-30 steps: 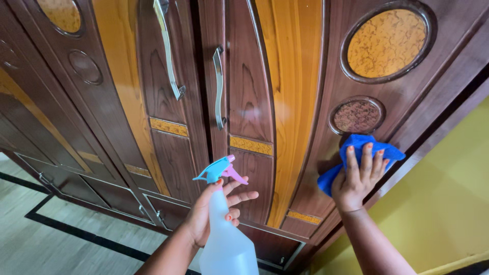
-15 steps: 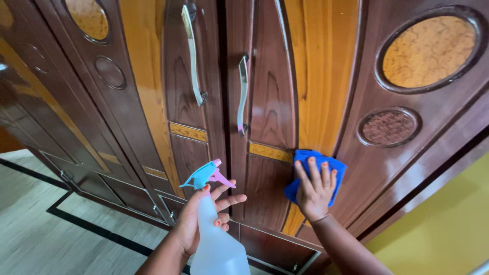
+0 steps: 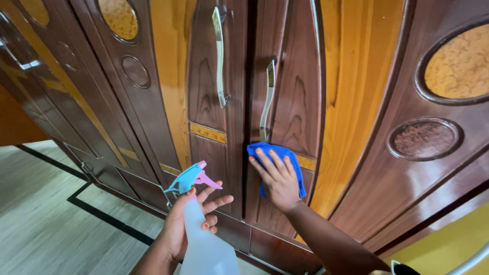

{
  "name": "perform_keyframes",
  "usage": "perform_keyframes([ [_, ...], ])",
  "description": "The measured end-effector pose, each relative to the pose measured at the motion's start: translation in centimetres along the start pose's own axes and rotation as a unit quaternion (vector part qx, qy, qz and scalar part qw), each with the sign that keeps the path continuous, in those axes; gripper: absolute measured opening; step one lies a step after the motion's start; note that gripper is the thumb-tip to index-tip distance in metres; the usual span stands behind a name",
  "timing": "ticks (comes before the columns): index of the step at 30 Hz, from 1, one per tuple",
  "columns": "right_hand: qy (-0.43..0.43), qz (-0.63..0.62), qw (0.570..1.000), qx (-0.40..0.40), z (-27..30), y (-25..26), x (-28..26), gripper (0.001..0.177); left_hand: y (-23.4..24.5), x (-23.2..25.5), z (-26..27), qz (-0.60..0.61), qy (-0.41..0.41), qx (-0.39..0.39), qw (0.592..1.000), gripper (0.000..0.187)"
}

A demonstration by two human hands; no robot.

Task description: The person sprays a cleaning solution from a bottle onto a wooden wardrobe and wipes it with a blue cloth. They then move to a wooden chair, spray the seat, and wipe it clean.

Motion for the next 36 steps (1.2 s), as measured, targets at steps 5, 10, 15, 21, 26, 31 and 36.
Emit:
perform_keyframes([
  [5, 0.074, -0.031, 0.995, -0.061, -2.5, -0.9, -2.3, 0.080, 0.9, 1.0, 0.9, 0.006, -0.016, 0.002, 1.000, 0.068],
  [10, 0.096, -0.014, 0.993, -0.065, -2.6, -1.3, -2.7, 0.078, 1.2, 1.2, 1.1, 0.002, -0.030, 0.015, 0.999, 0.069],
  [15, 0.092, 0.010, 0.994, -0.055, -0.9, -1.0, -1.6, 0.074, 1.0, 1.0, 0.7, 0.009, -0.021, 0.007, 1.000, 0.068],
  [21, 0.052, 0.011, 0.995, -0.083, 2.5, 0.8, 1.2, 0.076, 0.2, 0.1, -0.1, 0.016, -0.008, -0.006, 1.000, 0.067],
  [26, 0.020, 0.029, 0.997, -0.067, 5.3, 2.9, 4.2, 0.074, -0.5, -1.1, -1.0, 0.019, 0.011, -0.014, 1.000, 0.066],
  [31, 0.001, 0.056, 0.998, -0.019, 8.5, 4.4, 6.8, 0.072, -1.4, -2.6, -2.0, 0.016, 0.027, -0.042, 0.999, 0.066],
  [36, -0.042, 0.094, 0.995, -0.004, 11.6, 5.3, 9.3, 0.066, -2.5, -4.0, -2.7, 0.010, 0.040, -0.040, 0.998, 0.066],
])
Point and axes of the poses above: each hand's wrist, its own z-axis away from the middle knuckle, its own y-axis out of the back of the hand, x = y × z, the point moved 2 cm from there along -z, towards the middle knuckle, and after that the axes turned 7 degrees about z, right-handed, at the moved point
